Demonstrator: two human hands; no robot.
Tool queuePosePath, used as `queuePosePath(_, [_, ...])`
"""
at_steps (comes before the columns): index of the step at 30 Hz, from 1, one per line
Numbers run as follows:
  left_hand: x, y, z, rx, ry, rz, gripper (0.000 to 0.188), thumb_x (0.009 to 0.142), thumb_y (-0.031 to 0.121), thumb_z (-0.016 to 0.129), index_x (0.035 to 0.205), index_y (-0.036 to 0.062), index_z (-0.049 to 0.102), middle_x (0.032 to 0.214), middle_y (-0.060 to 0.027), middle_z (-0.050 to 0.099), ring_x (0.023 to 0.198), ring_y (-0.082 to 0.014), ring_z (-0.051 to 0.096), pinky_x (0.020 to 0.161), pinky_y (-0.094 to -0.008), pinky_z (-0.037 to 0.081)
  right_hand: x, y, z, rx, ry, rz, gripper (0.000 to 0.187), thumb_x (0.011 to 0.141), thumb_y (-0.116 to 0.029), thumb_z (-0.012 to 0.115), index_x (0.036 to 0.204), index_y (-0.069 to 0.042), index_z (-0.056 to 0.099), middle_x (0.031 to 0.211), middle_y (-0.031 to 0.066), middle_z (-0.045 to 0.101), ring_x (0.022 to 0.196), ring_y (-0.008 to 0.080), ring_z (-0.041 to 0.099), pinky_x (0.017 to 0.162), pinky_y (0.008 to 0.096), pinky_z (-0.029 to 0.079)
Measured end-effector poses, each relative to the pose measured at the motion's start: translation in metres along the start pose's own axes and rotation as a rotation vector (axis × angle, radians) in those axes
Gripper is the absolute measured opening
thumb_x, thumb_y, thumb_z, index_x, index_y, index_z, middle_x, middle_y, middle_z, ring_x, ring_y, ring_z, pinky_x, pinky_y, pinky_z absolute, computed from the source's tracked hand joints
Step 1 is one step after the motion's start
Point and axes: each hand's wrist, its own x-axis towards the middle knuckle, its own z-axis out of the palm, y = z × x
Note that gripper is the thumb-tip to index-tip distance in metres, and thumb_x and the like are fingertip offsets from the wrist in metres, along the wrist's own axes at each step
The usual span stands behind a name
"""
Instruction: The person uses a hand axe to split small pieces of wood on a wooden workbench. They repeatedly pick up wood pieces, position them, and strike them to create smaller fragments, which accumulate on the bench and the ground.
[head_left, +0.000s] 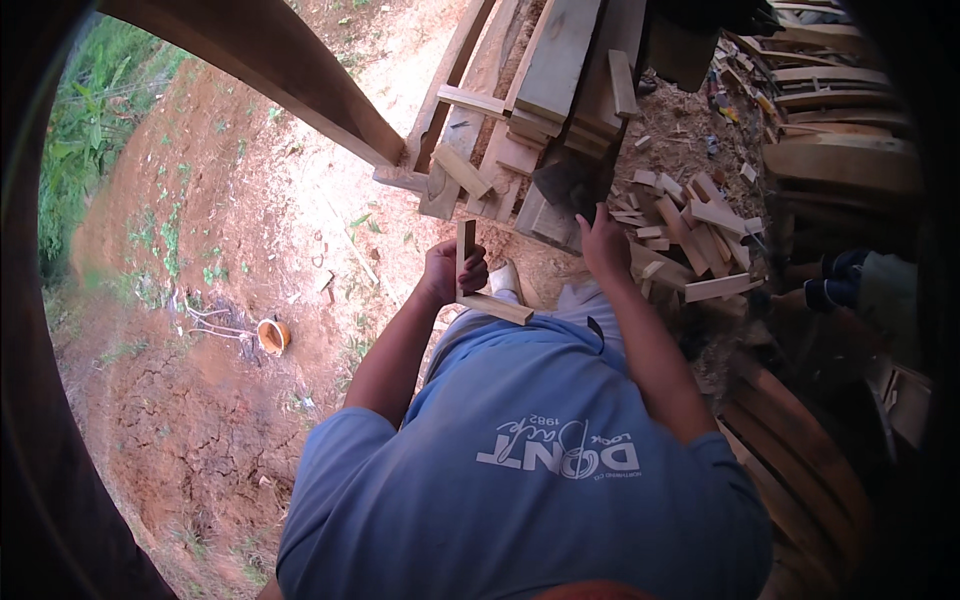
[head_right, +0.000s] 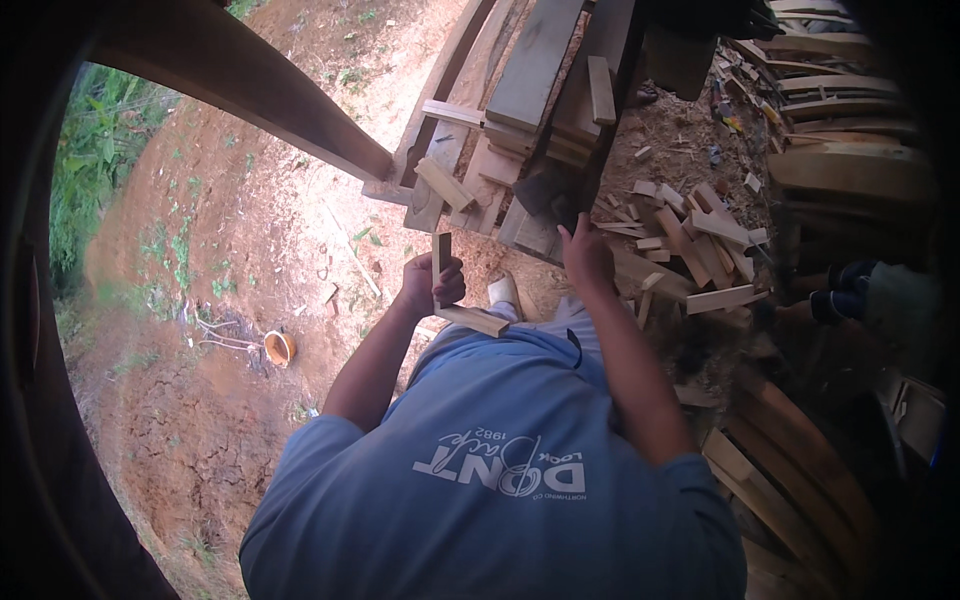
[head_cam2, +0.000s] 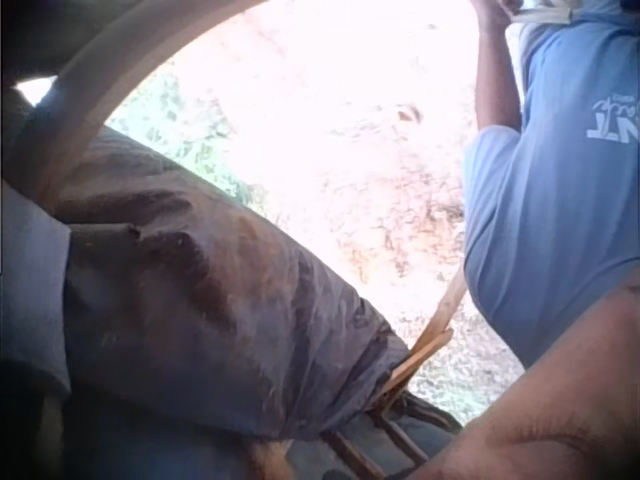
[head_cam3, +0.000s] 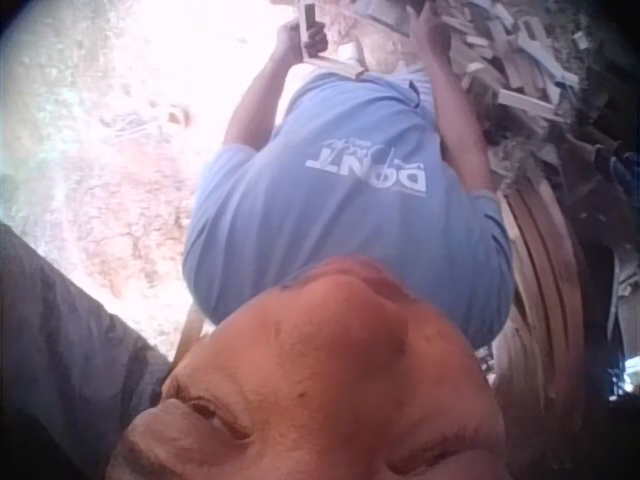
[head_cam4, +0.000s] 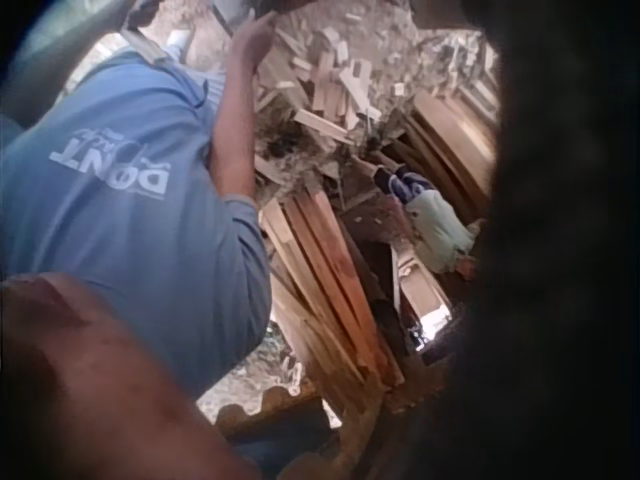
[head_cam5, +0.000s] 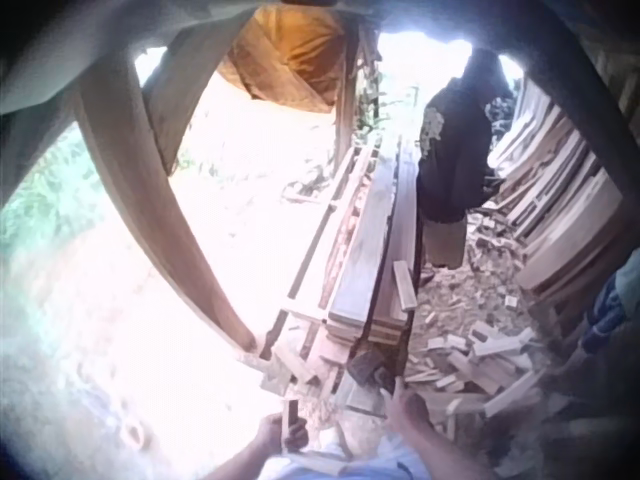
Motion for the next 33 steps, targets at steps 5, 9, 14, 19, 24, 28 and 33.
queuePosePath(5, [0.003,0.007,0.000,-0.023,-0.094,-0.001,0.040,0.101,0.034,0.039,0.072,0.0085,0.049,0.054,-0.0035,0.045,0.043,-0.0158,0.039,0.044,-0.0287,0.033,0.007,0.002,0.018,-0.002,0.008,0.019,0.048,0.103,-0.043,0.060,0.130,-0.005,0.051,0.099,0.0253,0.071,0.095,0.0476,0.070,0.078,0.0548,0.057])
queuePosePath(9, [0.024,0.001,0.032,0.495,0.410,0.046,0.044,0.108,0.041,0.041,0.083,0.0082,0.056,0.067,-0.0043,0.056,0.056,-0.0170,0.053,0.054,-0.0290,0.044,0.009,0.025,0.023,0.309,-0.052,0.030,0.039,0.105,-0.042,0.056,0.117,-0.004,0.054,0.088,0.0217,0.070,0.083,0.0418,0.072,0.072,0.0508,0.058])
queuePosePath(14, [0.069,-0.028,-0.003,0.761,0.284,-0.113,0.038,0.110,0.041,0.048,0.095,0.0086,0.059,0.077,-0.0032,0.058,0.066,-0.0157,0.058,0.059,-0.0327,0.048,-0.024,0.050,-0.005,0.864,-0.325,0.243,0.035,0.108,-0.040,0.054,0.103,-0.005,0.056,0.073,0.0075,0.061,0.055,0.0194,0.060,0.051,0.0354,0.049])
queuePosePath(19, [0.106,-0.063,0.003,0.865,0.428,-0.119,0.043,0.113,0.042,0.038,0.094,0.0071,0.055,0.072,-0.0057,0.056,0.052,-0.0188,0.058,0.044,-0.0348,0.047,-0.082,0.033,-0.051,1.093,-0.418,0.293,0.029,0.112,-0.039,0.049,0.101,-0.011,0.047,0.068,-0.0010,0.048,0.046,0.0078,0.044,0.042,0.0249,0.038])
queuePosePath(24, [0.111,-0.076,0.002,0.961,0.524,-0.036,0.043,0.113,0.044,0.036,0.090,0.0092,0.049,0.069,-0.0043,0.054,0.047,-0.0166,0.055,0.039,-0.0322,0.043,-0.099,0.030,-0.037,1.124,-0.426,0.188,0.029,0.110,-0.036,0.054,0.105,-0.008,0.050,0.068,-0.0004,0.049,0.048,0.0075,0.045,0.043,0.0248,0.038])
queuePosePath(28, [0.113,-0.077,0.008,0.915,0.563,-0.049,0.043,0.112,0.044,0.037,0.090,0.0096,0.048,0.068,-0.0035,0.052,0.046,-0.0156,0.051,0.040,-0.0324,0.042,-0.094,0.027,-0.023,1.002,-0.434,0.152,0.028,0.110,-0.034,0.055,0.107,-0.006,0.054,0.067,0.0000,0.052,0.051,0.0082,0.048,0.047,0.0266,0.040])
queuePosePath(33, [0.112,-0.077,0.013,0.929,0.617,-0.061,0.040,0.112,0.041,0.038,0.098,0.0073,0.055,0.071,-0.0043,0.054,0.050,-0.0148,0.052,0.043,-0.0316,0.043,-0.089,0.024,-0.027,0.929,-0.433,0.086,0.029,0.107,-0.032,0.059,0.112,-0.004,0.059,0.067,0.0019,0.056,0.056,0.0106,0.055,0.054,0.0314,0.043])
